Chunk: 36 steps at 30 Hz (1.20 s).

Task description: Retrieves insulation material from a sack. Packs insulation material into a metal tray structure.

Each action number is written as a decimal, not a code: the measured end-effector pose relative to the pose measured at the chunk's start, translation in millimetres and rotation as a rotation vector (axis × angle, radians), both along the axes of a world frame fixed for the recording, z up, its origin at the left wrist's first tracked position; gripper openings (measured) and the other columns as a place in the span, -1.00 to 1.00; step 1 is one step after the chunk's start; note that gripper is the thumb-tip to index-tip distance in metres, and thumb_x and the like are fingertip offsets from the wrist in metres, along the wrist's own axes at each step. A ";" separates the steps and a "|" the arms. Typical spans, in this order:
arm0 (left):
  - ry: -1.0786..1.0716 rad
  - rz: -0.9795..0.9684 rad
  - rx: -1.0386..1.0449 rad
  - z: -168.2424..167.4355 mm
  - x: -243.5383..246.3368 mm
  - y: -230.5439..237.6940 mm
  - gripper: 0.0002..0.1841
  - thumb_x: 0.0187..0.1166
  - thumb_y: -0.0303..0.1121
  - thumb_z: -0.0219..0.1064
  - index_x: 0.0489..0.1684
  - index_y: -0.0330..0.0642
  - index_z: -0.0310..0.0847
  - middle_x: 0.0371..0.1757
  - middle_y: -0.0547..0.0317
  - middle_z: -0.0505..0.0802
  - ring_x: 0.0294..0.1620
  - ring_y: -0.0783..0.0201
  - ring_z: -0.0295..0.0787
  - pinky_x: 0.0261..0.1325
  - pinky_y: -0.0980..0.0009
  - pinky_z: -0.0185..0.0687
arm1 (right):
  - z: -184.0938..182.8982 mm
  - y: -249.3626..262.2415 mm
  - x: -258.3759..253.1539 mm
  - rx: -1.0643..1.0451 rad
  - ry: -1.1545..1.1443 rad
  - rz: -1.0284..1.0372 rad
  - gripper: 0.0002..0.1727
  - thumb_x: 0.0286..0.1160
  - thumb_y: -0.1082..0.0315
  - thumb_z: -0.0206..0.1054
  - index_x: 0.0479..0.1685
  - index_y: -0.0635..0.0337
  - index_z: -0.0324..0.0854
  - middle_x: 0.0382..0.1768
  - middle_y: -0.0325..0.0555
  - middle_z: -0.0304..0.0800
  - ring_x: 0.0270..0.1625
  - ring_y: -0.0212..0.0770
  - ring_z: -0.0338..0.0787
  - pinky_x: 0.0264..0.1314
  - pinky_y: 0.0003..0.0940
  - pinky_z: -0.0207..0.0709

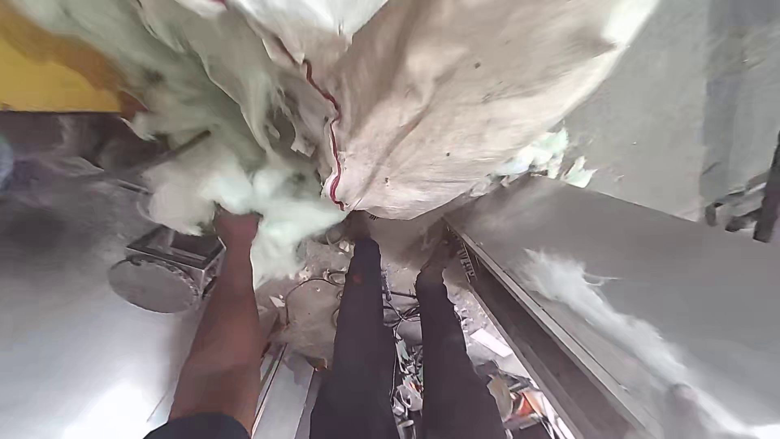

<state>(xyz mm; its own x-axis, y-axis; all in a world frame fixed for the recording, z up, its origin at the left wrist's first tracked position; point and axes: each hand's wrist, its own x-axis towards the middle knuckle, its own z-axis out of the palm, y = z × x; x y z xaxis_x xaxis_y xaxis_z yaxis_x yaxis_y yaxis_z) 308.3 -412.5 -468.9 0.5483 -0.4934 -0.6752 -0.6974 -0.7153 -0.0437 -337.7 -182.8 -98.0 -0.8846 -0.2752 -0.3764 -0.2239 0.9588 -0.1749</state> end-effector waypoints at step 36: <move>0.033 -0.701 -0.703 659.6 -390.9 155.6 0.04 0.28 -0.28 0.62 0.77 -0.57 0.05 0.72 -0.57 0.34 0.80 -0.33 0.22 0.83 -0.14 0.09 | 206.7 252.3 -217.6 -0.031 -0.217 0.255 -0.51 0.74 -0.10 0.14 0.19 0.15 0.63 0.04 0.20 0.82 0.18 0.25 0.81 0.20 0.34 0.61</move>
